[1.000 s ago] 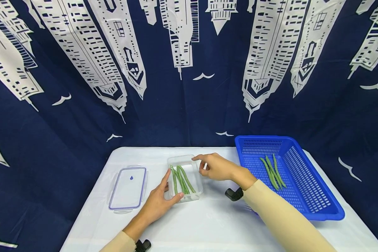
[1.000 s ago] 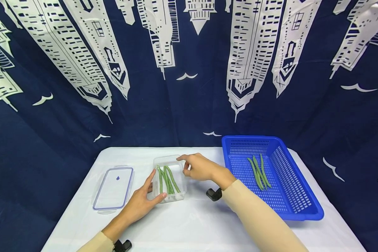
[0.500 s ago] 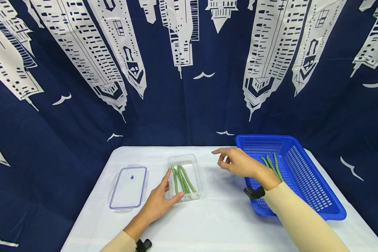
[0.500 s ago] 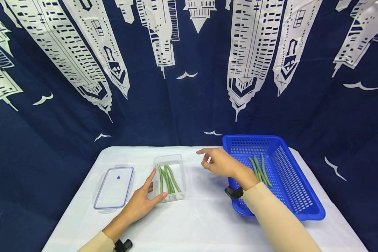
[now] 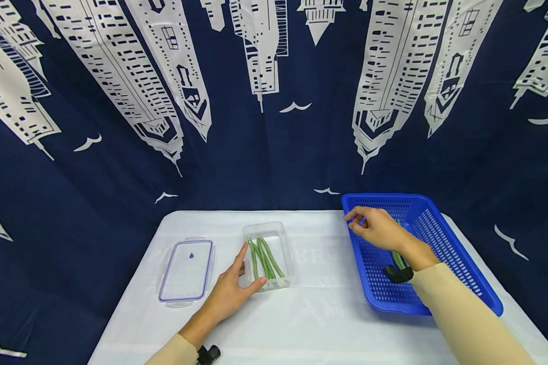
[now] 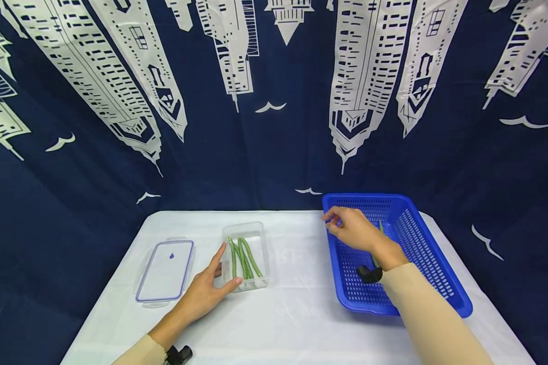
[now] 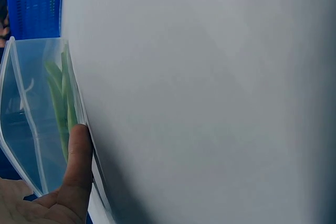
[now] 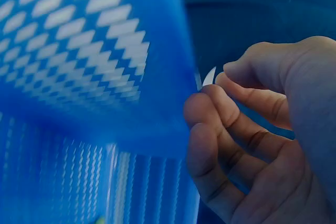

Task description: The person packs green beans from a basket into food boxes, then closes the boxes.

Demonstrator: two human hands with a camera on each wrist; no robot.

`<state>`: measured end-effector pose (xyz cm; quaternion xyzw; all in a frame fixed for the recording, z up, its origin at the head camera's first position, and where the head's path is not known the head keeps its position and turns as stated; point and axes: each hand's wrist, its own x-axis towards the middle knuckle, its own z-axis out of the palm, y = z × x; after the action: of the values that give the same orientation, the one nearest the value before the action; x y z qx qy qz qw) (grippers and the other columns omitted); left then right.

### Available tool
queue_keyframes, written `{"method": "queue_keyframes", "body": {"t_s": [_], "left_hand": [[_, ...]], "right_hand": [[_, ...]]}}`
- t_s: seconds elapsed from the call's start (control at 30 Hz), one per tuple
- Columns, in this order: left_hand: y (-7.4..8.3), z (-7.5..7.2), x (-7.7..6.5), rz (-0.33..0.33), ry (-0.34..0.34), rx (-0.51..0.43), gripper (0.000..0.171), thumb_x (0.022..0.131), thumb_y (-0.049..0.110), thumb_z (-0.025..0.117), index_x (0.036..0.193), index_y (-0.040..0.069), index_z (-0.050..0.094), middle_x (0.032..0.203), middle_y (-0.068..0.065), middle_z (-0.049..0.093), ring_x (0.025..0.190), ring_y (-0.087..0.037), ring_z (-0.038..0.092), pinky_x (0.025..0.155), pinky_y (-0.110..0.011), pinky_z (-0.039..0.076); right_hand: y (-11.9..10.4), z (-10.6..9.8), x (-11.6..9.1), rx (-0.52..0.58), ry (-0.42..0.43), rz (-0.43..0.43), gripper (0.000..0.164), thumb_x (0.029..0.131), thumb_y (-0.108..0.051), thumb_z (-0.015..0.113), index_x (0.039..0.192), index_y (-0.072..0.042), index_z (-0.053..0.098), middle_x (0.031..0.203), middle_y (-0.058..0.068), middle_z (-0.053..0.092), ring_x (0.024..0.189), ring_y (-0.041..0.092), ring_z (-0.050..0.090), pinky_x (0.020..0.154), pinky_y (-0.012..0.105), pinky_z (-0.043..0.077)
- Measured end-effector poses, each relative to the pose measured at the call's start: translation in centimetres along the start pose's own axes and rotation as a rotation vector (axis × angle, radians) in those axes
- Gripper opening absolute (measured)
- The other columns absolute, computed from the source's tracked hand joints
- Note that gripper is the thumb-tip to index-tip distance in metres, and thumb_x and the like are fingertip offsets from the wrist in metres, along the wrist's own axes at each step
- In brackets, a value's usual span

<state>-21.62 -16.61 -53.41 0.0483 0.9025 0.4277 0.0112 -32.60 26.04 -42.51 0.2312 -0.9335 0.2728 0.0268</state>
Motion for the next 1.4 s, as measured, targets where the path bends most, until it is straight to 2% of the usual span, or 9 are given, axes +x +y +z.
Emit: {"method": "queue_keyframes", "body": {"t_s": [0.17,0.33,0.7,0.97,1.1,1.23,1.4], "left_hand": [[0.0,0.0,0.0,0.012,0.004,-0.005,0.112,0.104,0.061,0.086,0.189,0.030,0.020,0.169,-0.030,0.062,0.154,-0.044,0.068,0.126,-0.071,0.053],[0.1,-0.1,-0.1,0.031,0.006,-0.003,0.112,0.103,0.062,0.085,0.189,0.028,0.021,0.167,-0.032,0.064,0.152,-0.045,0.070,0.124,-0.071,0.055],[0.1,-0.1,-0.1,0.019,0.003,-0.003,0.112,0.103,0.063,0.085,0.189,0.032,0.020,0.169,-0.030,0.062,0.153,-0.044,0.069,0.126,-0.071,0.053],[0.1,-0.1,-0.1,0.013,0.003,0.002,0.113,0.103,0.064,0.085,0.189,0.032,0.020,0.170,-0.031,0.061,0.154,-0.044,0.068,0.126,-0.072,0.053],[0.1,0.0,-0.1,0.010,0.011,0.003,0.112,0.103,0.062,0.086,0.189,0.031,0.020,0.169,-0.030,0.062,0.154,-0.044,0.068,0.126,-0.072,0.053],[0.2,-0.1,-0.2,0.006,0.007,-0.001,0.112,0.103,0.063,0.085,0.189,0.031,0.021,0.170,-0.030,0.061,0.155,-0.044,0.067,0.126,-0.072,0.052],[0.4,-0.1,-0.2,0.007,0.004,0.002,0.111,0.103,0.064,0.085,0.189,0.032,0.021,0.170,-0.031,0.061,0.154,-0.045,0.068,0.126,-0.072,0.052]], "right_hand": [[2.5,-0.9,-0.6,-0.047,-0.015,0.045,0.019,0.109,-0.008,0.076,0.127,-0.003,0.082,0.104,0.007,0.080,0.085,0.016,0.065,0.069,0.026,0.053],[5.0,-1.9,-1.3,-0.103,-0.048,0.080,0.027,0.105,-0.008,0.080,0.130,0.002,0.080,0.100,0.008,0.082,0.082,0.016,0.065,0.069,0.031,0.050],[9.4,-3.0,-3.0,-0.124,-0.138,0.195,0.036,0.101,-0.004,0.083,0.132,0.012,0.074,0.094,0.013,0.080,0.084,0.024,0.073,0.077,0.044,0.064],[11.0,-3.1,-3.5,-0.093,-0.170,0.257,0.047,0.101,-0.002,0.084,0.142,0.014,0.067,0.087,0.007,0.076,0.079,0.021,0.068,0.070,0.035,0.054],[11.5,-2.8,-3.5,-0.037,-0.200,0.290,0.053,0.102,-0.001,0.082,0.149,0.015,0.062,0.088,0.006,0.076,0.078,0.020,0.070,0.069,0.034,0.061],[11.8,-2.5,-3.6,0.017,-0.222,0.318,0.058,0.101,0.003,0.081,0.152,0.017,0.058,0.088,0.006,0.075,0.080,0.020,0.073,0.071,0.039,0.068],[11.8,-2.4,-3.7,0.031,-0.226,0.325,0.061,0.098,0.007,0.082,0.153,0.018,0.058,0.088,0.007,0.072,0.083,0.022,0.073,0.073,0.041,0.070]]}}
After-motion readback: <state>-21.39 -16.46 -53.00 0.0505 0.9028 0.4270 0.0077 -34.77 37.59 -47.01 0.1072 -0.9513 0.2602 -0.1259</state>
